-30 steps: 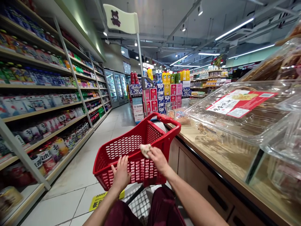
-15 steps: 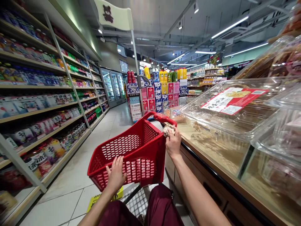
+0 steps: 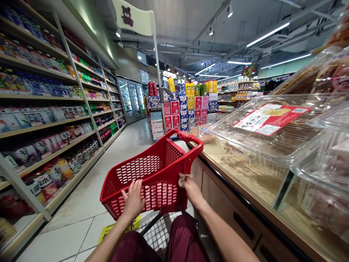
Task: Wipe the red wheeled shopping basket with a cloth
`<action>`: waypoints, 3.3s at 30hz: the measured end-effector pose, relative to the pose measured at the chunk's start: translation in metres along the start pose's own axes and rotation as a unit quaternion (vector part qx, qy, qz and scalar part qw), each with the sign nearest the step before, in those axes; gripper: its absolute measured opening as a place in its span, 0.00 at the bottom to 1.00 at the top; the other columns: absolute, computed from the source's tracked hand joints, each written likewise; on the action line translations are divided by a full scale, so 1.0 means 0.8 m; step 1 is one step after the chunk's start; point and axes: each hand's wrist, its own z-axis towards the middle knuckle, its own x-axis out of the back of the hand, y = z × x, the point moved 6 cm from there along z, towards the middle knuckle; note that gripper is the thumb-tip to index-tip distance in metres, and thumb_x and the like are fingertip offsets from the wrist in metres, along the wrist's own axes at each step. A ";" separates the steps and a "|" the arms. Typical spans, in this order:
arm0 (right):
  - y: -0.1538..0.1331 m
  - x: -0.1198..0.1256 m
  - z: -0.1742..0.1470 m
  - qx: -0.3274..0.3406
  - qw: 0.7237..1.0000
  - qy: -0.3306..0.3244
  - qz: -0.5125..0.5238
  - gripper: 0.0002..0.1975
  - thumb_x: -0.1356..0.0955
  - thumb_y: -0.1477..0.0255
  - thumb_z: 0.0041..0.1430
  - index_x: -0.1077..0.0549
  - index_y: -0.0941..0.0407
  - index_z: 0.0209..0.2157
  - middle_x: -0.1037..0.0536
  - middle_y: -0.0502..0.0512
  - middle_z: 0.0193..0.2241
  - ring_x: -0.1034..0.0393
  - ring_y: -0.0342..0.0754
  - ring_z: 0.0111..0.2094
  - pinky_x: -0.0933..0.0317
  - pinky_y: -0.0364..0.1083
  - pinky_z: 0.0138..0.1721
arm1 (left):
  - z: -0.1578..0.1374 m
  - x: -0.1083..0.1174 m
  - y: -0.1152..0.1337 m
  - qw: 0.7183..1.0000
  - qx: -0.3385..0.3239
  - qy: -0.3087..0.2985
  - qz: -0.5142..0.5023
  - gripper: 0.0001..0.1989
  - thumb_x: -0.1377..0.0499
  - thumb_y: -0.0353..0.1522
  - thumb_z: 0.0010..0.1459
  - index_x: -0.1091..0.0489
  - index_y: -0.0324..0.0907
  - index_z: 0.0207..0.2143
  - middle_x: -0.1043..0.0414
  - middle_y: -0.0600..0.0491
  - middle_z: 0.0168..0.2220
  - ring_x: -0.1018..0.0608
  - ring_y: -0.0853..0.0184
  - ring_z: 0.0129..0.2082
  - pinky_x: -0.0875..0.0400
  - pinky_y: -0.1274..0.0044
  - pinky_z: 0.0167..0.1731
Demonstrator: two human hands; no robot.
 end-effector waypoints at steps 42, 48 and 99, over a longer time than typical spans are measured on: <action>-0.105 -0.045 0.029 0.165 0.985 -0.040 0.014 0.19 0.43 0.78 0.60 0.36 0.53 0.52 0.36 0.57 0.53 0.53 0.50 0.59 0.46 0.57 0.54 | -0.012 0.002 -0.003 1.000 -0.001 -0.018 0.010 0.35 0.52 0.25 0.45 0.55 0.39 0.59 0.53 0.47 0.61 0.55 0.59 0.61 0.64 0.51 0.55; -0.122 -0.056 0.036 0.157 0.987 -0.032 0.030 0.21 0.45 0.80 0.60 0.37 0.53 0.53 0.34 0.54 0.52 0.51 0.49 0.58 0.46 0.55 0.55 | -0.012 0.005 -0.001 0.999 0.000 -0.043 -0.011 0.38 0.51 0.24 0.42 0.55 0.40 0.59 0.55 0.48 0.62 0.55 0.60 0.62 0.65 0.52 0.56; -0.206 -0.132 0.026 0.211 0.974 -0.031 0.073 0.18 0.44 0.79 0.61 0.35 0.59 0.51 0.34 0.56 0.52 0.53 0.50 0.59 0.46 0.54 0.55 | 0.012 0.035 -0.084 0.977 0.085 -0.048 -0.188 0.25 0.63 0.43 0.58 0.38 0.42 0.49 0.39 0.48 0.55 0.41 0.62 0.56 0.63 0.57 0.57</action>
